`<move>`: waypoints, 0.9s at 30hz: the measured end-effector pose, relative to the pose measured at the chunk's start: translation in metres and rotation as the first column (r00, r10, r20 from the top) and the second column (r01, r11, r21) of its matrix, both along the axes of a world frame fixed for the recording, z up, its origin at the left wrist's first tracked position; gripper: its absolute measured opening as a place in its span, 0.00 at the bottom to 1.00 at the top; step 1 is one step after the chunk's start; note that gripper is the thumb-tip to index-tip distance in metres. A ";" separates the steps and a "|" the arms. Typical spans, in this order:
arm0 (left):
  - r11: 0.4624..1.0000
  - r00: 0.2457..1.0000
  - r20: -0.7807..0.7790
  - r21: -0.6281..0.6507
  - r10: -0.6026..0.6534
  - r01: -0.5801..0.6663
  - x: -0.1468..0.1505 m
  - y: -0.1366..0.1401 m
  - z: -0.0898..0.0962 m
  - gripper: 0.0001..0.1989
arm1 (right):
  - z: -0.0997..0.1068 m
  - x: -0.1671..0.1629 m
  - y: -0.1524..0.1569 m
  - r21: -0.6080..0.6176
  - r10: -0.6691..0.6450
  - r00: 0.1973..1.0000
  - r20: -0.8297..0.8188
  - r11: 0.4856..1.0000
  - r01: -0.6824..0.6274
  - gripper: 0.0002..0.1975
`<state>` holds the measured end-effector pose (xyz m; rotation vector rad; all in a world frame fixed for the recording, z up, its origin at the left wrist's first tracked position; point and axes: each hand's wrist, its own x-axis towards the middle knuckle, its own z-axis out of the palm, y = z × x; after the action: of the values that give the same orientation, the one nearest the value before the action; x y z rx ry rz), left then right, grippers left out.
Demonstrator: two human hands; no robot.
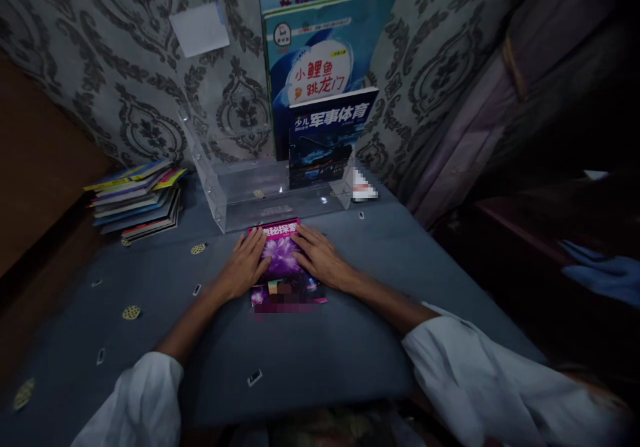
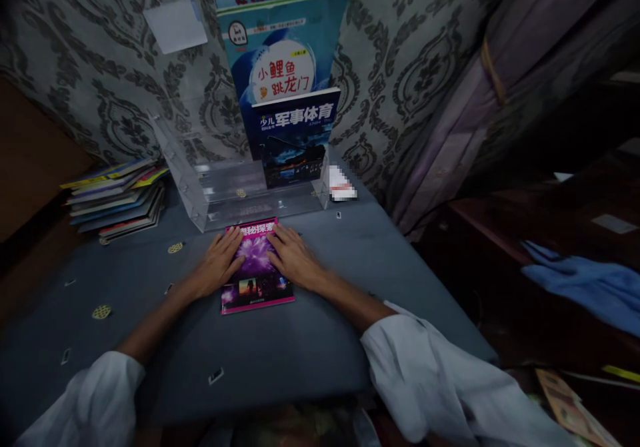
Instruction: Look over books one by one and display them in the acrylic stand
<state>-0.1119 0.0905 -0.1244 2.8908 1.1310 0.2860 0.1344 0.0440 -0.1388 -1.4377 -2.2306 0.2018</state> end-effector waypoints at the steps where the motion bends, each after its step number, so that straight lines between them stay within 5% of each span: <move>1: 1.000 1.000 -0.007 0.002 -0.009 0.009 0.001 0.001 0.000 0.30 | -0.001 0.000 0.000 0.008 0.007 1.000 -0.005 1.000 -0.007 0.24; 16: 0.996 0.991 -0.098 -0.028 -0.086 0.084 0.014 0.008 0.003 0.40 | 0.009 0.000 -0.002 -0.056 0.016 1.000 -0.001 0.998 -0.017 0.25; 27: 0.984 0.980 -0.110 -0.084 -0.167 0.159 0.027 0.017 0.011 0.33 | 0.007 0.002 -0.002 -0.043 0.038 0.999 -0.022 0.998 -0.039 0.24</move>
<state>-0.0852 0.1080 -0.1129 2.9435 0.8889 0.0698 0.1359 0.0424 -0.1315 -1.4095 -2.2509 0.2790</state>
